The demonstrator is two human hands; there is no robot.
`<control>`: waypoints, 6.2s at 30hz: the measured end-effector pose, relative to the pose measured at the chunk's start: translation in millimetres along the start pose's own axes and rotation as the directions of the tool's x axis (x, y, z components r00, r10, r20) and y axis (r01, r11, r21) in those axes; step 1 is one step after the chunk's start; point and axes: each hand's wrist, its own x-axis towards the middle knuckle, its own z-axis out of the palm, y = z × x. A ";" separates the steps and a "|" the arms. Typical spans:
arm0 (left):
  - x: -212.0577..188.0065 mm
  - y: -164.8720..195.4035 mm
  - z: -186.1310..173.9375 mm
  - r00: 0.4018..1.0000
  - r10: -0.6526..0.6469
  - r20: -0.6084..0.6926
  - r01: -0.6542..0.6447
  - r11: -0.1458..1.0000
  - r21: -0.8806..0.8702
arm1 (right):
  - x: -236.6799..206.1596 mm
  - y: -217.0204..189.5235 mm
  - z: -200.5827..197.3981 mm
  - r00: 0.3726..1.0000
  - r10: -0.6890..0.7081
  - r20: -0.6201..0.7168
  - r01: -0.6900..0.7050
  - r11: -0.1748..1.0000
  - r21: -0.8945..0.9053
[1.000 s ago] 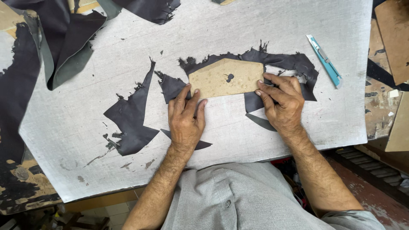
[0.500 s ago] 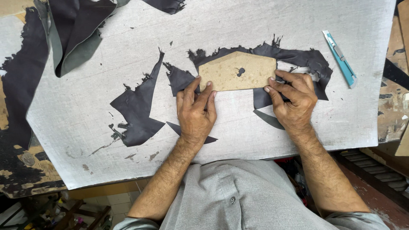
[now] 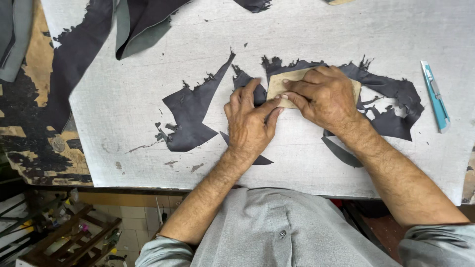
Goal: The person uses a utility knife to cut a large sheet of dark grey leather on a work table. They position cardboard templates on the leather, trace around them, and cut out multiple pieces. The cut pieces are set aside on the table.
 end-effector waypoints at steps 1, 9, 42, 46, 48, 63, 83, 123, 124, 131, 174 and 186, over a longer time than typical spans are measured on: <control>2.0 -2.9 -6.6 0.999 -0.036 0.013 0.036 0.999 -0.034 | 1.1 3.7 4.6 1.000 -0.020 -0.020 0.019 1.000 -0.015; 26.6 -27.8 -26.3 0.950 -0.297 0.095 0.310 0.936 -0.166 | -2.0 8.8 15.2 1.000 0.001 -0.021 -0.002 0.999 -0.034; 10.2 2.9 2.6 0.982 0.092 0.164 -0.095 0.995 0.013 | -101.1 -11.0 -14.3 0.853 0.446 -0.272 -0.463 0.886 0.000; 10.5 3.4 3.2 0.983 0.071 0.171 -0.071 0.997 -0.004 | -110.0 -0.4 -9.5 0.858 0.420 -0.295 -0.437 0.899 0.009; 10.1 3.2 5.7 0.989 0.066 0.134 -0.065 0.998 -0.014 | -111.8 3.0 -7.5 0.849 0.431 -0.307 -0.443 0.896 0.033; 1.2 3.7 18.1 0.998 0.015 0.061 -0.012 0.999 -0.051 | -112.7 7.3 -0.2 0.821 0.463 -0.335 -0.473 0.879 0.054; 10.1 16.5 12.1 0.988 0.092 0.121 -0.108 0.985 0.136 | -117.6 9.8 -1.3 0.846 0.427 -0.320 -0.429 0.901 0.067; 44.3 75.7 34.2 0.809 0.162 0.565 -0.396 0.860 0.321 | -114.0 14.7 -33.3 0.782 0.572 -0.248 -0.608 0.788 -0.100; 44.0 76.0 34.7 0.814 0.168 0.556 -0.397 0.859 0.322 | -116.2 16.8 -30.0 0.790 0.569 -0.229 -0.603 0.788 -0.123; 33.2 78.8 45.3 0.848 0.159 0.505 -0.380 0.847 0.372 | -118.4 27.1 -46.2 0.791 0.606 -0.083 -0.611 0.774 -0.168; 5.9 53.4 72.6 0.977 0.136 0.167 -0.182 0.937 0.297 | 182.2 34.2 -28.0 0.514 -0.661 0.547 0.821 0.564 -0.090; 2.9 46.4 76.5 0.972 0.181 0.148 -0.213 0.947 0.240 | 62.2 23.7 14.2 0.971 -0.122 0.203 0.117 0.992 0.039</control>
